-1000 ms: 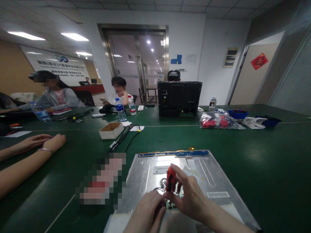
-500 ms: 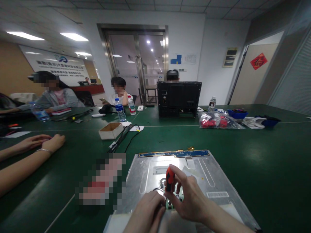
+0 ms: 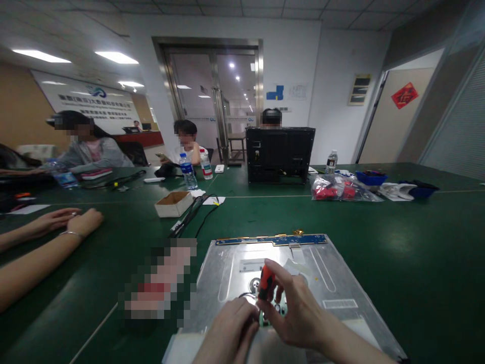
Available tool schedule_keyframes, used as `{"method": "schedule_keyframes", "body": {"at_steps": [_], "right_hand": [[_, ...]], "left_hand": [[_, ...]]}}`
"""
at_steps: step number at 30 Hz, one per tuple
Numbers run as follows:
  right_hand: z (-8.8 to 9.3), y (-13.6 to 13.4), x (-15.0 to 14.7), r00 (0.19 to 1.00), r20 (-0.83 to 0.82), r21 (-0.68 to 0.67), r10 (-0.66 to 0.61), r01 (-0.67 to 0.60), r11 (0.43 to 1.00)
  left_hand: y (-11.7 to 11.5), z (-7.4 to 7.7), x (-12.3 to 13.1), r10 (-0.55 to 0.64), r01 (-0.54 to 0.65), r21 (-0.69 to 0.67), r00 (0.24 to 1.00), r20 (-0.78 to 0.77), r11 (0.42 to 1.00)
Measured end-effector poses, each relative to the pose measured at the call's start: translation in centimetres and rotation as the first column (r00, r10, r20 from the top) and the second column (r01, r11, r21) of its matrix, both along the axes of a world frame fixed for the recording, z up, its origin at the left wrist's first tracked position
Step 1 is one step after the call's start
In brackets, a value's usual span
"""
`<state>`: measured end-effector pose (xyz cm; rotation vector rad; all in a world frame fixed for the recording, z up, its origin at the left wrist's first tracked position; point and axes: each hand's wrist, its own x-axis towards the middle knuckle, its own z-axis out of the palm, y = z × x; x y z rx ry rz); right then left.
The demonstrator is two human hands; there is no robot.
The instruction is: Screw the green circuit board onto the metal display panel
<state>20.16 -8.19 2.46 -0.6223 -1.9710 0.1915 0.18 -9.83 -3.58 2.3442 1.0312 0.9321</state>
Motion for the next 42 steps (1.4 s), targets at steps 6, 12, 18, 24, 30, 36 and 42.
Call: {"method": "schedule_keyframes", "body": {"at_steps": [6,12,18,24,30,36,42], "right_hand": [[-0.6,0.3,0.0,1.0,0.004,0.028,-0.019,0.019,0.999],[-1.1,0.8,0.1,1.0,0.006,0.024,-0.012,0.012,1.0],[-1.4,0.8,0.1,1.0,0.002,0.027,-0.005,0.005,1.0],[-0.9,0.5,0.1,0.996,0.003,-0.104,0.088,-0.087,0.991],[-0.6,0.6,0.3,0.975,-0.052,-0.192,0.216,-0.222,0.956],[-0.5,0.3,0.7,0.971,-0.007,-0.236,0.238,-0.233,0.943],[-0.8,0.4,0.6,0.975,-0.016,-0.206,0.22,-0.218,0.954]], "left_hand": [[0.0,0.4,0.0,0.003,-0.003,-0.004,1.0,-0.017,1.0],[-0.1,0.8,0.1,0.022,-0.023,-0.041,0.999,-0.038,0.999],[-0.1,0.4,0.0,0.026,-0.026,-0.018,0.999,-0.021,0.999],[-0.3,0.4,0.1,0.04,-0.041,-0.023,0.999,-0.022,0.999],[-0.2,0.2,0.0,0.005,-0.006,-0.023,1.0,-0.025,1.0],[0.0,0.0,-0.1,0.008,-0.007,0.024,1.0,-0.018,1.0],[-0.2,0.4,-0.1,0.023,-0.022,0.008,0.999,-0.044,1.0]]}}
